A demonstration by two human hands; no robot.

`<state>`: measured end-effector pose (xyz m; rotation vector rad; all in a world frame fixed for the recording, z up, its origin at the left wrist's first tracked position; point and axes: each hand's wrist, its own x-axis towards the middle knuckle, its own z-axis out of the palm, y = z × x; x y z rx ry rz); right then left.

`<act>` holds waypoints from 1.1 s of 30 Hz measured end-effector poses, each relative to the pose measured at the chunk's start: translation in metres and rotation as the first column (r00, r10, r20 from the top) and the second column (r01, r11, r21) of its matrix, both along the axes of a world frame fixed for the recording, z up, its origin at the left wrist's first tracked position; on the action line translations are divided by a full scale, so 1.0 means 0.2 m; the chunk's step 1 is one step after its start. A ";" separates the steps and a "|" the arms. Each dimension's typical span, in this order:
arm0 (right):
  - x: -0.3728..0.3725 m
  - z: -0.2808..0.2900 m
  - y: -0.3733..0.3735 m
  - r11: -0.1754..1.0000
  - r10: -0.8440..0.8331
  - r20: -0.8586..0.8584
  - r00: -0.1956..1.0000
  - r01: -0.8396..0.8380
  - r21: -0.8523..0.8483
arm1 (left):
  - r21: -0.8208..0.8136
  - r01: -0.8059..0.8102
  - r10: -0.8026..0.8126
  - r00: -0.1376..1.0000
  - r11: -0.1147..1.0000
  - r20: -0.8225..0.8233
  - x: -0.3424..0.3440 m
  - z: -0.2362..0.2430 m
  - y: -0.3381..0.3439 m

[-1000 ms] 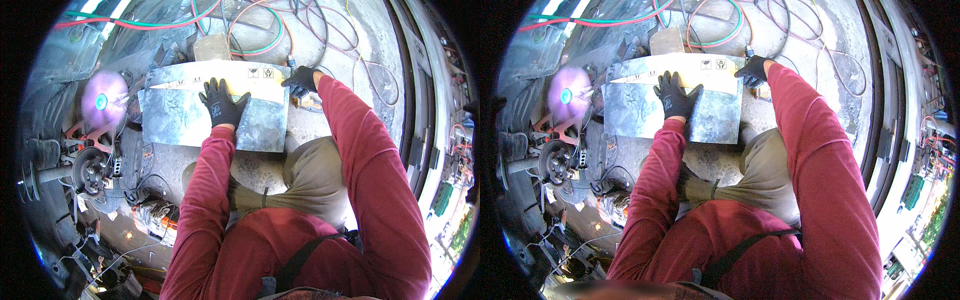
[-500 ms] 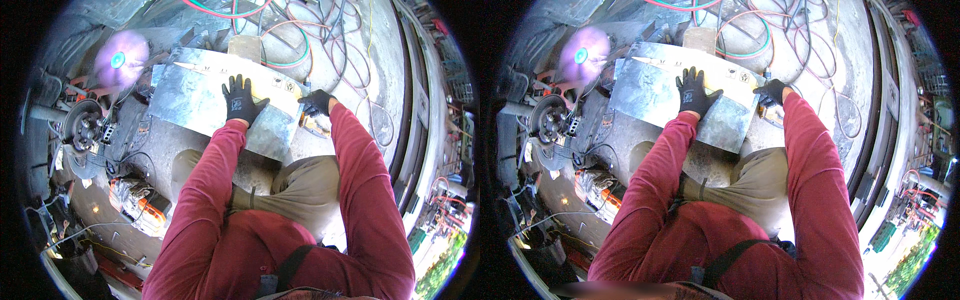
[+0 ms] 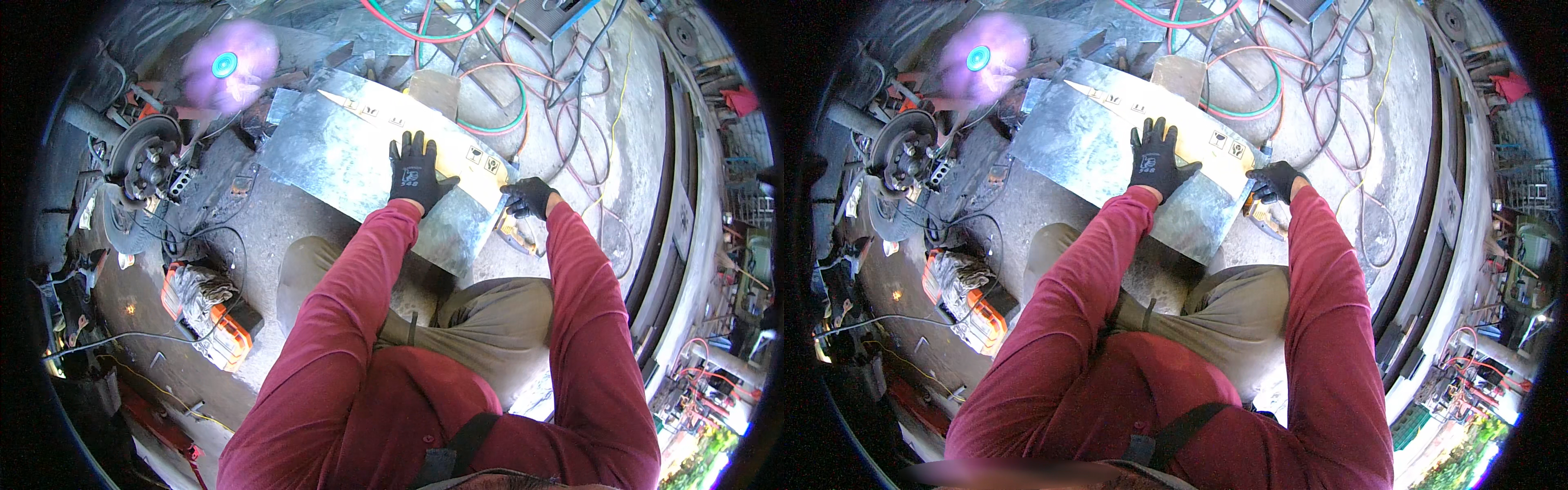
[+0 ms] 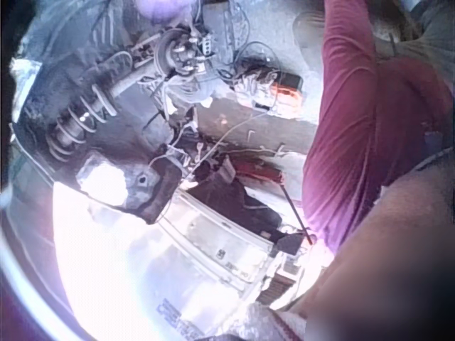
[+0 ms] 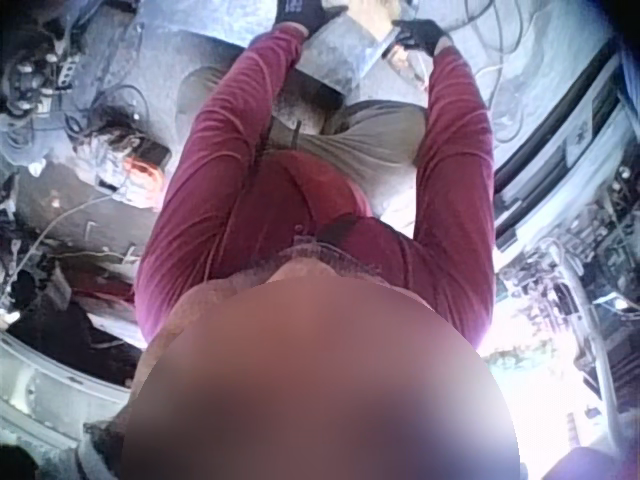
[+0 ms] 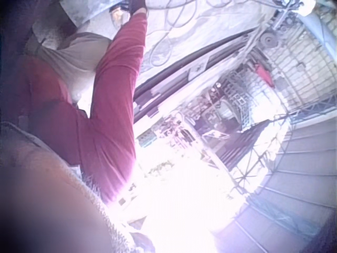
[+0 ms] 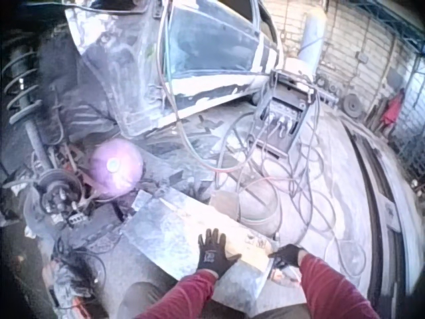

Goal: The person kneels and repeatedly positions a rectangular metal sheet against the front of a car engine bay, adjusting its placement and orientation. They then use pliers to manipulate a curved metal bracket near the engine, repositioning it several times before walking to a green car and retrieving a phone from a box on the roof.

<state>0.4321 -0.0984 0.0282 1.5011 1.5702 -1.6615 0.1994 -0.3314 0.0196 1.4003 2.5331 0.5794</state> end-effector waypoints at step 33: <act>0.06 0.02 -0.01 0.996 -0.067 -0.190 0.980 0.078 0.051 | -0.004 -0.003 0.003 1.000 1.000 -0.015 0.01 -0.01 0.01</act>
